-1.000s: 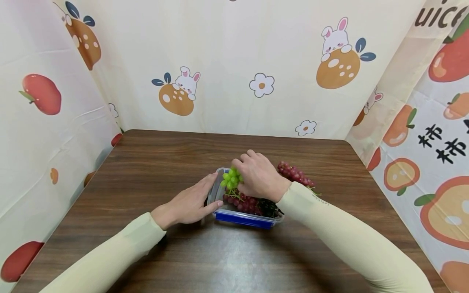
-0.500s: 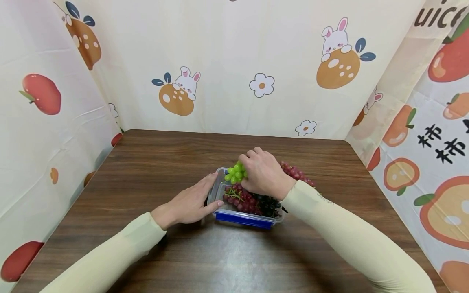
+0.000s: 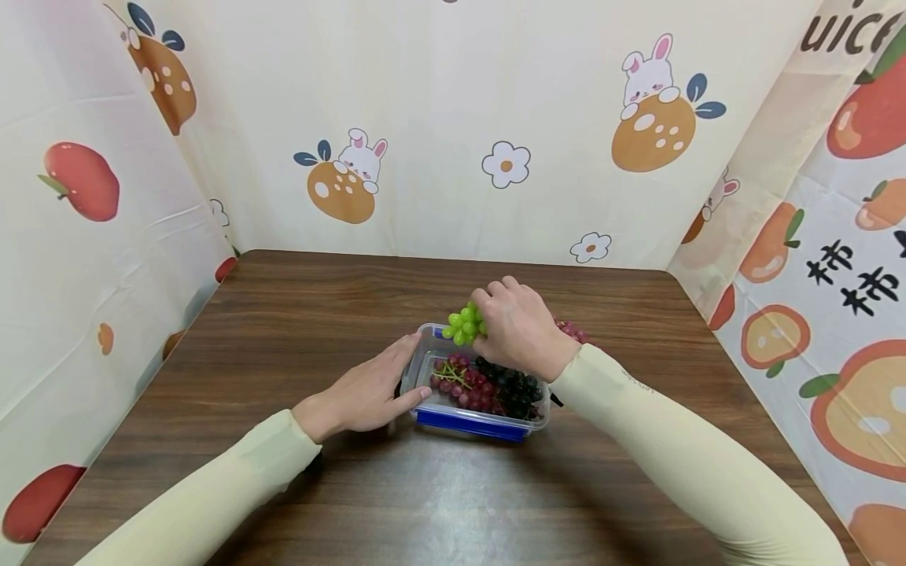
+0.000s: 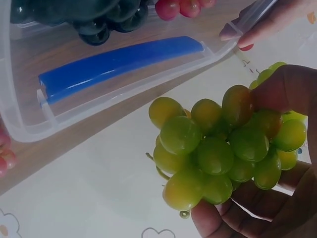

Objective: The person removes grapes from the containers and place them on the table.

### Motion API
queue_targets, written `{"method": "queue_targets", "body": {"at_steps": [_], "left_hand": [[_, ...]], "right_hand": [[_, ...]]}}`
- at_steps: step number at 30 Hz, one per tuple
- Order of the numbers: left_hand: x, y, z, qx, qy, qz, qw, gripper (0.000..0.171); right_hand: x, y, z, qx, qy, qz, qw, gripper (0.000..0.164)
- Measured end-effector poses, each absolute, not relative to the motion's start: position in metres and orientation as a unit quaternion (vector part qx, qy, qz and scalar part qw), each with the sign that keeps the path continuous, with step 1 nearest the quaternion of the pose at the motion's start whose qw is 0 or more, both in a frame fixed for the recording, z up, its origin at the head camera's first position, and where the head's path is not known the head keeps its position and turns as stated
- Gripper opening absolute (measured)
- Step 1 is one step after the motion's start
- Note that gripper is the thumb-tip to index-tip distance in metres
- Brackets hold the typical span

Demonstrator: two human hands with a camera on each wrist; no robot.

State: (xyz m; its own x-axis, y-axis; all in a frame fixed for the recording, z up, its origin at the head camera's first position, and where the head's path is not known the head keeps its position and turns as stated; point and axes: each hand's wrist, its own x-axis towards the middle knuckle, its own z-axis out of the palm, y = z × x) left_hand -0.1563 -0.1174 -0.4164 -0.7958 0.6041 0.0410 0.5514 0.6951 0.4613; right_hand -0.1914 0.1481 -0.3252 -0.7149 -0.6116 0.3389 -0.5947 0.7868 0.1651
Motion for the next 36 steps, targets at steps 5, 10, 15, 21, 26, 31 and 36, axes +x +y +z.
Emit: {"method": "queue_targets", "body": {"at_steps": [5, 10, 15, 21, 26, 31, 36], "left_hand": [[-0.156, -0.118, -0.417, 0.313, 0.919, 0.232, 0.057, 0.094], [-0.156, -0.117, -0.416, 0.313, 0.920, 0.229, 0.057, 0.093], [-0.156, -0.117, -0.416, 0.314, 0.921, 0.224, 0.055, 0.093], [-0.156, -0.117, -0.416, 0.316, 0.922, 0.217, 0.056, 0.094], [-0.155, -0.117, -0.416, 0.313, 0.923, 0.215, 0.058, 0.095], [-0.155, -0.117, -0.416, 0.310, 0.923, 0.220, 0.059, 0.095], [-0.155, -0.116, -0.415, 0.307, 0.923, 0.224, 0.059, 0.095]], "right_hand": [[-0.192, 0.151, -0.322, 0.309, -0.933, -0.022, 0.182, 0.031], [-0.191, 0.154, -0.319, 0.295, -0.939, -0.019, 0.178, 0.032], [-0.192, 0.158, -0.318, 0.281, -0.944, -0.015, 0.171, 0.033], [-0.192, 0.162, -0.317, 0.269, -0.947, -0.014, 0.174, 0.029], [-0.193, 0.166, -0.317, 0.261, -0.949, -0.014, 0.179, 0.029], [-0.194, 0.172, -0.317, 0.252, -0.950, -0.013, 0.181, 0.030], [-0.196, 0.178, -0.317, 0.238, -0.954, -0.013, 0.181, 0.028]]}}
